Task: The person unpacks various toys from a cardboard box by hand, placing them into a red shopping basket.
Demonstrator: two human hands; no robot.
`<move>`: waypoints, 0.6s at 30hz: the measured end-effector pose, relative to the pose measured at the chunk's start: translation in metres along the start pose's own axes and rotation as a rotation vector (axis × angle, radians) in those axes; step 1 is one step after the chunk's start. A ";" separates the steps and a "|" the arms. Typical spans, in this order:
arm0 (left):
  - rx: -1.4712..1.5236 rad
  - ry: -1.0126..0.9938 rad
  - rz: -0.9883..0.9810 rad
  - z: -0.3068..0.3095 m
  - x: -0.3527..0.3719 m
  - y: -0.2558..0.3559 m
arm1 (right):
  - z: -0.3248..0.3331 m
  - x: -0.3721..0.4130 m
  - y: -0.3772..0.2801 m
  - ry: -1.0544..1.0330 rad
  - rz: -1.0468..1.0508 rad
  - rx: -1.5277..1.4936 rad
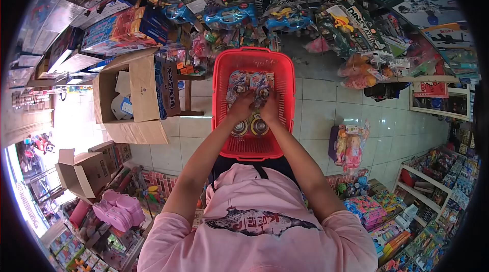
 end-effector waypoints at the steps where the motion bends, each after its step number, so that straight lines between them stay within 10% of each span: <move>1: 0.031 0.035 -0.008 0.017 0.007 0.006 | 0.007 0.006 -0.010 -0.041 0.008 0.047; 4: -0.002 0.216 -0.021 0.104 0.034 0.043 | 0.055 0.015 -0.053 -0.239 0.057 -0.331; 6: -0.061 0.363 -0.028 0.136 0.059 0.053 | 0.105 0.023 -0.088 0.041 0.334 -0.203; 11: 0.266 0.623 0.548 0.118 0.134 -0.018 | 0.140 0.027 0.025 0.389 -0.004 -0.274; 16: 0.109 0.499 0.717 0.023 0.241 -0.122 | 0.109 0.060 0.167 0.084 -0.340 0.142; 18: -0.013 0.111 0.789 -0.023 0.314 -0.167 | 0.083 0.091 0.250 -0.239 -0.220 0.273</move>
Point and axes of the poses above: each hand's wrist, its own x-axis away from the middle knuckle, its own z-axis out of the back of the hand, y = z × x, the point moved 5 cm from there along -x, towards the middle knuckle, and after that the axes turned 14 degrees about -x, right-handed, at the moved point
